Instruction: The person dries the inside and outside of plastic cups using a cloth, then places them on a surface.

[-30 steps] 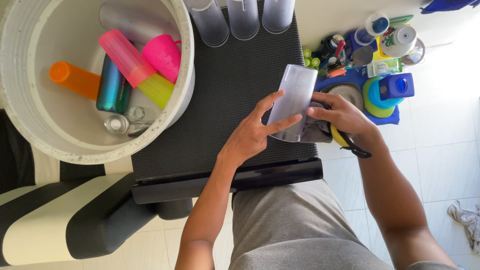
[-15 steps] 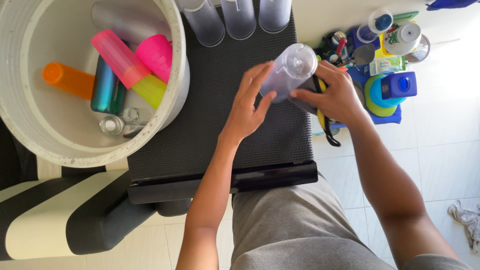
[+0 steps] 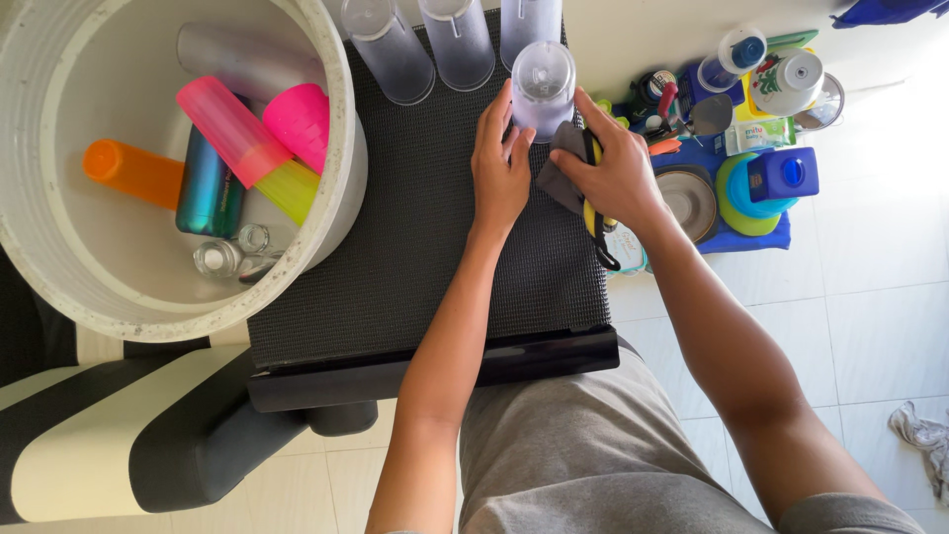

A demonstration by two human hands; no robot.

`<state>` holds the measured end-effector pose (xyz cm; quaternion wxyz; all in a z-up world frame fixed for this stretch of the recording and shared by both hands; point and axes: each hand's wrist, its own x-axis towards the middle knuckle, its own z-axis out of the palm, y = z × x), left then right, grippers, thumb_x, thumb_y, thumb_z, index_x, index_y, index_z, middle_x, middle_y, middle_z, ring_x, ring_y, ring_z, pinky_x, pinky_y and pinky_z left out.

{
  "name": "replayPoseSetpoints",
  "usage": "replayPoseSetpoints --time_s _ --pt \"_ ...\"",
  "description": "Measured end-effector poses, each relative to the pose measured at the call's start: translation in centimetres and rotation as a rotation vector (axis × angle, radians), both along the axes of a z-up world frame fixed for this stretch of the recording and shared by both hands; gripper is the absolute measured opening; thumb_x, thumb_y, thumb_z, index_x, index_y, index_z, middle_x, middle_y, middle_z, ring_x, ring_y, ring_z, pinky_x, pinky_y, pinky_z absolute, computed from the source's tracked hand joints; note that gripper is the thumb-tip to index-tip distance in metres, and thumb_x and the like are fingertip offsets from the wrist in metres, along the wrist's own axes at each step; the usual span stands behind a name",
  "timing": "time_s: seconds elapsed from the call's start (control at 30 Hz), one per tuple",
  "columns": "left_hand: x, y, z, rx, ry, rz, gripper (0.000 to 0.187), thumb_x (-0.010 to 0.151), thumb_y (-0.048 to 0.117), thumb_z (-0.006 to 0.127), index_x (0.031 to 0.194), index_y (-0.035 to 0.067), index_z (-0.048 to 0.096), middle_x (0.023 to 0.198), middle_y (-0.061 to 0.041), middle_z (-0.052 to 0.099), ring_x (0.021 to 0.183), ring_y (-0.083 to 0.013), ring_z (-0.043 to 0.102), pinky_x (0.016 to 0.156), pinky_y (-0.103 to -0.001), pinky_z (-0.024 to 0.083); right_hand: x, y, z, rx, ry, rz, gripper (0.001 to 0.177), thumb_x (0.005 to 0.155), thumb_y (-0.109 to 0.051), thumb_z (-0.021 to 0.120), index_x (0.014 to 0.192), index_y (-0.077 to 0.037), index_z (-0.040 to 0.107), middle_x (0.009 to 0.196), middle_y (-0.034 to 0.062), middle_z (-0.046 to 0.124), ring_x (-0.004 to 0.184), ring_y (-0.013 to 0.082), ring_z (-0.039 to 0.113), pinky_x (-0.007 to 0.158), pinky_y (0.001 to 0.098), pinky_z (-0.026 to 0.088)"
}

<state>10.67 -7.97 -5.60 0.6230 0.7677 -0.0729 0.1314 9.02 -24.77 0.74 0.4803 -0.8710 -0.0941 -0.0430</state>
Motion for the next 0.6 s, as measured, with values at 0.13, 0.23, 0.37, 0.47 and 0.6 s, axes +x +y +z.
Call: replayPoseSetpoints --time_s 0.13,0.23,0.37,0.47,0.6 --pt "0.8 -0.3 -0.7 0.07 0.016 0.022 0.056 0.106 0.006 0.061 0.158 0.014 0.04 0.155 -0.016 0.049 0.143 -0.0326 0.054 0.114 -0.043 0.056 0.0 -0.4 -0.7 0.014 0.215 0.037 0.093 0.083 -0.027 0.079 0.159 -0.002 0.032 0.142 0.0229 0.062 0.127 0.031 0.065 0.109 0.0373 0.045" --pt "0.8 -0.3 -0.7 0.088 0.011 0.017 0.056 0.105 0.009 0.063 0.157 0.013 0.041 0.155 -0.018 0.049 0.142 -0.0342 0.055 0.111 -0.043 0.058 0.2 -0.6 -1.2 0.016 0.121 0.087 0.095 0.086 -0.026 0.082 0.161 0.0 0.029 0.152 0.0265 0.052 0.142 0.0356 0.051 0.116 0.0394 0.037" --pt "0.8 -0.2 -0.4 0.095 0.014 0.023 0.056 0.104 0.012 0.064 0.156 0.012 0.041 0.154 -0.018 0.05 0.14 -0.0345 0.057 0.108 -0.042 0.059 0.3 -0.6 -1.4 0.03 0.154 0.077 0.095 0.085 -0.027 0.081 0.161 -0.001 0.029 0.155 0.025 0.049 0.145 0.0343 0.047 0.118 0.039 0.034" --pt "0.4 -0.1 -0.2 0.068 0.039 0.024 0.057 0.103 0.014 0.065 0.155 0.009 0.041 0.153 -0.02 0.049 0.139 -0.0348 0.056 0.108 -0.042 0.058 -0.4 -0.7 -1.1 0.076 0.188 0.05 0.091 0.086 -0.028 0.08 0.16 -0.003 0.033 0.155 0.0222 0.051 0.145 0.0309 0.049 0.118 0.0381 0.035" --pt "-1.7 0.4 0.3 -0.057 0.093 0.036 0.051 0.105 0.022 0.064 0.149 0.002 0.049 0.15 -0.022 0.052 0.139 -0.0343 0.056 0.113 -0.044 0.052 -2.1 -0.7 0.4 0.128 0.15 -0.032 0.073 0.088 -0.027 0.082 0.149 -0.001 0.05 0.142 0.0183 0.061 0.135 0.0263 0.057 0.111 0.0358 0.042"
